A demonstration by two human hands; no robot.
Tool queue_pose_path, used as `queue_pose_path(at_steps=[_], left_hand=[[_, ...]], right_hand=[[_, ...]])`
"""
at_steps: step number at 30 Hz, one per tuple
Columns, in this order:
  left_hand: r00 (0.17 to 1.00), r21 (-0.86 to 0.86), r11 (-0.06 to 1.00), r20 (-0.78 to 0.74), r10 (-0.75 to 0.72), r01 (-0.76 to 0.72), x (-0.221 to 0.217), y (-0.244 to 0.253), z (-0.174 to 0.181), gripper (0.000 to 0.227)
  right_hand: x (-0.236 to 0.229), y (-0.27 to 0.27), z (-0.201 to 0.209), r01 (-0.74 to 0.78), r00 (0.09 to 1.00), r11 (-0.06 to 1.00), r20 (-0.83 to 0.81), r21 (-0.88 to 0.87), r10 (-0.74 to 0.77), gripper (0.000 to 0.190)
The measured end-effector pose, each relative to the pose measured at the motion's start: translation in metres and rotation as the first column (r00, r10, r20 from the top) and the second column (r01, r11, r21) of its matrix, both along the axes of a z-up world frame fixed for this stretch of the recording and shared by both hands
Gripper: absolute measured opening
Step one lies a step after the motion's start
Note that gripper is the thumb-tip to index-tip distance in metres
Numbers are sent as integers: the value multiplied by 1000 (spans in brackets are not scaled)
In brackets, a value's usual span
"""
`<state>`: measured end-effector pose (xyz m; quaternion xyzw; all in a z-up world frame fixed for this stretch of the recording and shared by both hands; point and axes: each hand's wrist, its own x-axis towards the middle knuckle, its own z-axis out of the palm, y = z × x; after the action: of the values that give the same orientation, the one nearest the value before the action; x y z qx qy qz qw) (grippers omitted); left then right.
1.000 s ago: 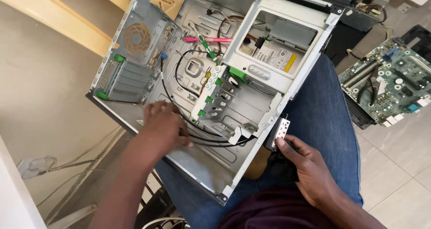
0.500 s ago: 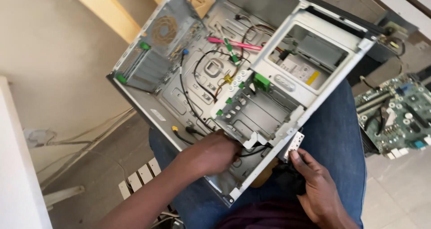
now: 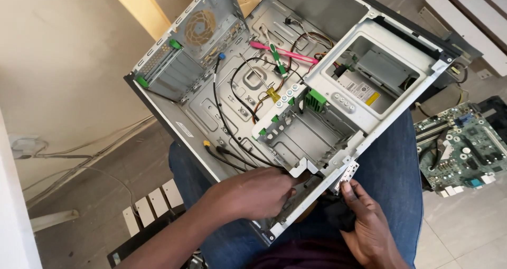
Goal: Cleaning internal computer cables and a connector module using a cloth inside a PC case.
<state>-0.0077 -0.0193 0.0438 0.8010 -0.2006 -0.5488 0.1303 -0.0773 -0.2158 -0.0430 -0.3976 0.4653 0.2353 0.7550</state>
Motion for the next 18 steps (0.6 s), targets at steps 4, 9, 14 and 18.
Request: queue_pose_path(at_steps=[4,9,14,18], left_hand=[[995,-113,990,-68,74,-81,2,-5,15,22],[981,-137,976,-113,155,-170,2,-14,31,61],[977,-268,943,-134,165,-196,-1,-10,12,68],[975,-271,942,-154,159,-196,-1,-9,8,72]], right_hand=[[-3,2,-6,58,995,998,85,39,-61,27],[-8,1,-17,91,987,995,132,46,-96,30],[-3,3,-8,84,992,996,96,28,-86,31],[-14,-4,-43,130,963,988,228,86,-147,23]])
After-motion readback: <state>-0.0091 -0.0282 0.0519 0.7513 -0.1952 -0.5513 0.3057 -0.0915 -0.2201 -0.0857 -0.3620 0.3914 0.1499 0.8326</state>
